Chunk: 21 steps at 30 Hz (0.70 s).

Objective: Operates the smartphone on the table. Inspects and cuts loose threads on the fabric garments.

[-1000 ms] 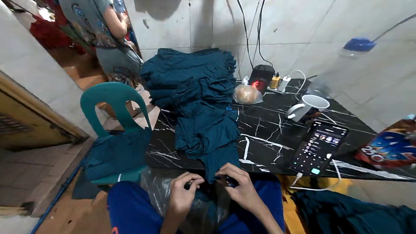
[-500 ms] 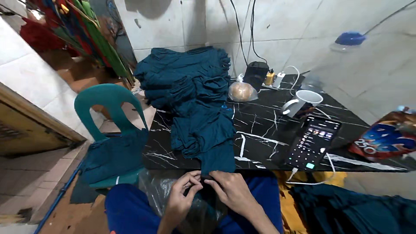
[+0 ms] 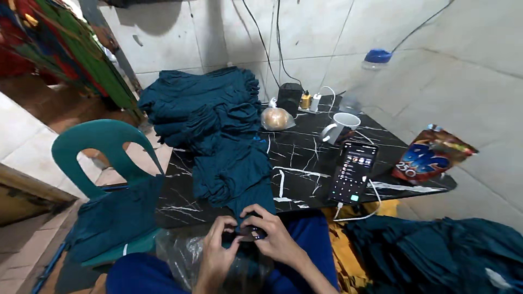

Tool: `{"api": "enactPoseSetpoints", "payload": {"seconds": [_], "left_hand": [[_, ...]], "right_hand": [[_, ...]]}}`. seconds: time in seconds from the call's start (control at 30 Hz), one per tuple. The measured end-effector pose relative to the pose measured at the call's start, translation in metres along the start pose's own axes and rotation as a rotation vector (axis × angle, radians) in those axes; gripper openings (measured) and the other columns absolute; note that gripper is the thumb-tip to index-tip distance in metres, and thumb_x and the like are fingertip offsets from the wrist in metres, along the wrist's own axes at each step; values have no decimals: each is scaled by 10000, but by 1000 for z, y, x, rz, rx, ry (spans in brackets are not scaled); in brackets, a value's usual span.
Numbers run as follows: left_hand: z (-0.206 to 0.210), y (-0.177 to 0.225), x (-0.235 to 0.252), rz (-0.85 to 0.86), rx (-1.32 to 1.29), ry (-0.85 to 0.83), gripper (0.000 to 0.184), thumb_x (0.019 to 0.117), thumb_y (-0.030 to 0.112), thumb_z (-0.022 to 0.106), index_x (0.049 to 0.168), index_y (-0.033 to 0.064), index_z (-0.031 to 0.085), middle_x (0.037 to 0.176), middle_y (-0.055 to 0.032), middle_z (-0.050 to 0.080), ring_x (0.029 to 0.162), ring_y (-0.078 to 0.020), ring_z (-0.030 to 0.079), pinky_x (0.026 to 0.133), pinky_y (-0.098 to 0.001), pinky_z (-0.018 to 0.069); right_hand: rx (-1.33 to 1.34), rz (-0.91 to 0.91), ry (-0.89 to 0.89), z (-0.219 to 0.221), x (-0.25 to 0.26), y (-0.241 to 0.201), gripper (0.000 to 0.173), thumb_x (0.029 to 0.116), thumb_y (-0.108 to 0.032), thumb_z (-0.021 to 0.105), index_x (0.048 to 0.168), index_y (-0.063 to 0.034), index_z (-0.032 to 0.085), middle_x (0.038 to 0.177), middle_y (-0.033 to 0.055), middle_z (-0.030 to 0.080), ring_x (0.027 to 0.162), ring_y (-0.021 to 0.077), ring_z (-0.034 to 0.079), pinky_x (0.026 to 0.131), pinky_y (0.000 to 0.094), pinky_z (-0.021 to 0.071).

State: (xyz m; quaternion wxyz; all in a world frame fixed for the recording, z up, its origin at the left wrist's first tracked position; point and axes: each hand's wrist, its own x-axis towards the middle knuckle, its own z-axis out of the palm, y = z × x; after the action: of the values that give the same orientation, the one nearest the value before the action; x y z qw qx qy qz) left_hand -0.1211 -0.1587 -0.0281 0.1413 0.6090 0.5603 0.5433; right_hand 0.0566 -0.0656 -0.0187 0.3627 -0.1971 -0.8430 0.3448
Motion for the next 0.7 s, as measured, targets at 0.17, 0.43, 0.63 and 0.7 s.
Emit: {"api": "enactPoseSetpoints", "payload": {"seconds": [0.17,0.43,0.63,0.7], "left_hand": [[5,8,13,-32,-63,79,194,888,4,697,1077,26,736,1062,-36,764,983,-126,740,905,-289,628],[-8,6,30,-244,-229,-79,269,937,3,662,1205,18,674,1129,-51,731,984,-142,716,881,-306,611],[-12,6,36,-265,-198,-219,458,871,83,778,1307,66,639,1146,-23,717,1005,-134,695,885,-295,592],[-8,7,37,-221,-107,-187,475,855,179,817,1293,82,660,1105,-8,720,965,-100,688,840,-259,586]], "right_hand": [[152,35,16,-18,16,5,131,976,-86,665,1089,-63,727,1117,22,745,1013,91,702,905,300,593],[348,382,65,-22,41,18,135,942,-177,742,999,-57,720,917,23,721,851,94,684,804,274,584],[360,436,51,-24,44,15,118,952,-178,729,969,-63,708,871,21,710,792,94,668,754,268,565],[358,450,62,-23,44,15,112,948,-175,734,965,-67,709,864,21,712,786,94,671,750,268,568]]}}
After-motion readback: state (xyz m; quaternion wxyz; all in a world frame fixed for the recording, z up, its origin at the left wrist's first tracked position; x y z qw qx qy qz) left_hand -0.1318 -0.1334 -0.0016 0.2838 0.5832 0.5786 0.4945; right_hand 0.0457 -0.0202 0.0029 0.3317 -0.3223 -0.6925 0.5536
